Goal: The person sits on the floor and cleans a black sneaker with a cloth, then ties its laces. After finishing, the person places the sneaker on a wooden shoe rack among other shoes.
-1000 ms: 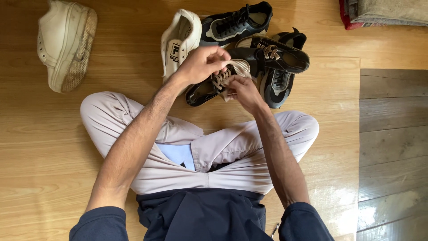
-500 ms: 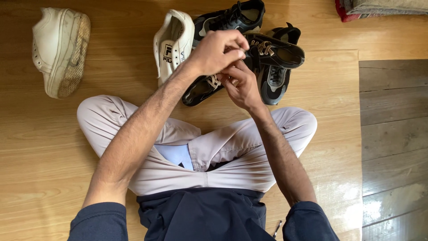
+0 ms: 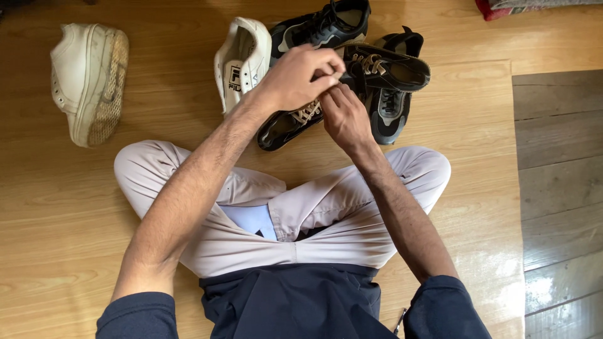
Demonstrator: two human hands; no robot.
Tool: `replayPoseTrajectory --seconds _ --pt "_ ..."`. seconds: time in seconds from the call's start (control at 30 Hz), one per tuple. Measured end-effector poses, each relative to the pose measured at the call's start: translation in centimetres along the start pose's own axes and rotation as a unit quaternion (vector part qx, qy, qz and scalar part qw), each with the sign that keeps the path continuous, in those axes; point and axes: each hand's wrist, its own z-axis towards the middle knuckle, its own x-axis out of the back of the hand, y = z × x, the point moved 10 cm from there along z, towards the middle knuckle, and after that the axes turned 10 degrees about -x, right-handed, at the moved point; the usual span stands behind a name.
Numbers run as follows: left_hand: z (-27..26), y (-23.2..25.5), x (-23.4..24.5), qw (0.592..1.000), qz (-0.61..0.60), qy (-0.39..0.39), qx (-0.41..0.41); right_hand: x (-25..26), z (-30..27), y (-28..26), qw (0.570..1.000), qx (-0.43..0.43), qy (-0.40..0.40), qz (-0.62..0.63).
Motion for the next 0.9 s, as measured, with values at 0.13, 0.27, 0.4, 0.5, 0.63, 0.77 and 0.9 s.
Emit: replayPoseTrajectory --seconds 0.13,0.27,0.4,0.5,0.63,0.77,0.9 --pt "-2.0 -0.6 1.0 0.994 -0.082 0.042 0.055 0.8 0.5 0.3 0.999 0.0 0.007 0.044" --pt "-2.4 -0.6 1.6 0.993 -0.082 0.08 0.036 1.1 0.4 0.3 1.0 -0.017 0.01 -0.012" --pt "-2.7 -0.8 2.3 0.998 -0.012 0.046 0.049 3.6 0.9 1.1 0.99 -0.112 0.05 0.065" --pt "-3.6 -1.2 1.8 0.997 -0.017 -0.007 0.07 1.7 0.7 2.6 0.973 -0.14 0.022 0.181" --pt "-4.4 -1.1 1.0 0.992 -0.057 -0.06 0.092 -0.8 0.6 2.5 0.859 -0.177 -0.152 0.456" --pt "-4.8 -1.4 0.4 0.989 -0.073 -0.075 0.106 -2.1 0.3 3.0 0.852 -0.181 -0.16 0.464" --pt "-5.3 -1.9 0.0 0.985 -0.046 -0.098 0.132 -2.6 -0.6 5.0 0.778 -0.265 -0.118 0.558"
